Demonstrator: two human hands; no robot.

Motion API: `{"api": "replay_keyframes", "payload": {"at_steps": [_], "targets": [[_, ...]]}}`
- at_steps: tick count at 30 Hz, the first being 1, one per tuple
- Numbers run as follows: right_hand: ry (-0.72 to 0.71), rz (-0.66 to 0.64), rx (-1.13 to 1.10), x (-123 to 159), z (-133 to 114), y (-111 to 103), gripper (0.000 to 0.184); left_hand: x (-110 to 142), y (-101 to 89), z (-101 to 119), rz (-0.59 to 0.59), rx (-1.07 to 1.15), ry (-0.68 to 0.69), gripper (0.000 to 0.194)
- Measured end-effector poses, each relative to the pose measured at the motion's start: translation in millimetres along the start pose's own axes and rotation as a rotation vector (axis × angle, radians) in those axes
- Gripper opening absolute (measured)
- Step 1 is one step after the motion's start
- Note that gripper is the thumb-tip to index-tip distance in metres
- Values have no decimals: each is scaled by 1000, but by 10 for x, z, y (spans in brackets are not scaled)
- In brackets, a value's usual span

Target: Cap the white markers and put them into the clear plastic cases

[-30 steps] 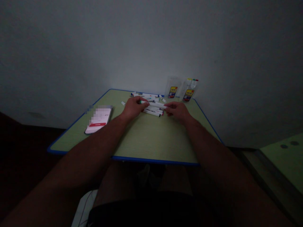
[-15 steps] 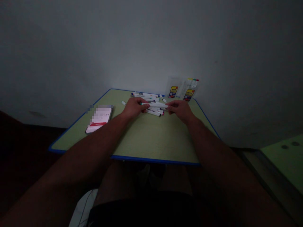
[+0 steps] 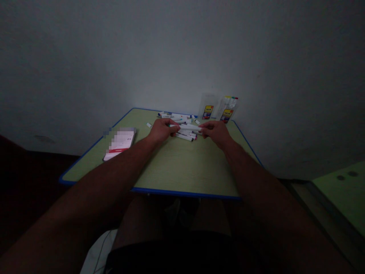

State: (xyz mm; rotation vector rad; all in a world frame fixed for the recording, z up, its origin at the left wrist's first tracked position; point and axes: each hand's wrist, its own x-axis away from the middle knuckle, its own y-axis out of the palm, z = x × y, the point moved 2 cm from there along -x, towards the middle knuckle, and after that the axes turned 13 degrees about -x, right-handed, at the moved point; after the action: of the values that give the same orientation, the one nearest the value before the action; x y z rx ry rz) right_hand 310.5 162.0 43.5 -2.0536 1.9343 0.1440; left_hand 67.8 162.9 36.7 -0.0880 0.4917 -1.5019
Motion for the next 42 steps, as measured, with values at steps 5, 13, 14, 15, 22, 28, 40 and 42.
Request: {"api": "replay_keyframes", "payload": {"at_steps": [5,13,14,15,22,28,40,42], "targets": [[-16,6,24,16,-36,30,16,14,-2,16,-17,8,-12,13],[8,-13,-60,8,-1,11,14,26,28,52,16,98,6,29],[17,-8,-80,3,21,8,15,23,43,50,11,139,11,32],[26,-5,-92,-3,45,7,16,21,59,48,-4,175,15,35],[68,25,-94,-26,143,42,21,81,102,118,-96,273,43,43],[113,-46,-164,36,74,137,21,112,110,188,-80,252,47,40],[41,-39,-100,48,52,128,26,71,61,149,-19,181,44,37],[38,-45,-112,39,64,131,29,74,61,145,-33,171,77,36]]}}
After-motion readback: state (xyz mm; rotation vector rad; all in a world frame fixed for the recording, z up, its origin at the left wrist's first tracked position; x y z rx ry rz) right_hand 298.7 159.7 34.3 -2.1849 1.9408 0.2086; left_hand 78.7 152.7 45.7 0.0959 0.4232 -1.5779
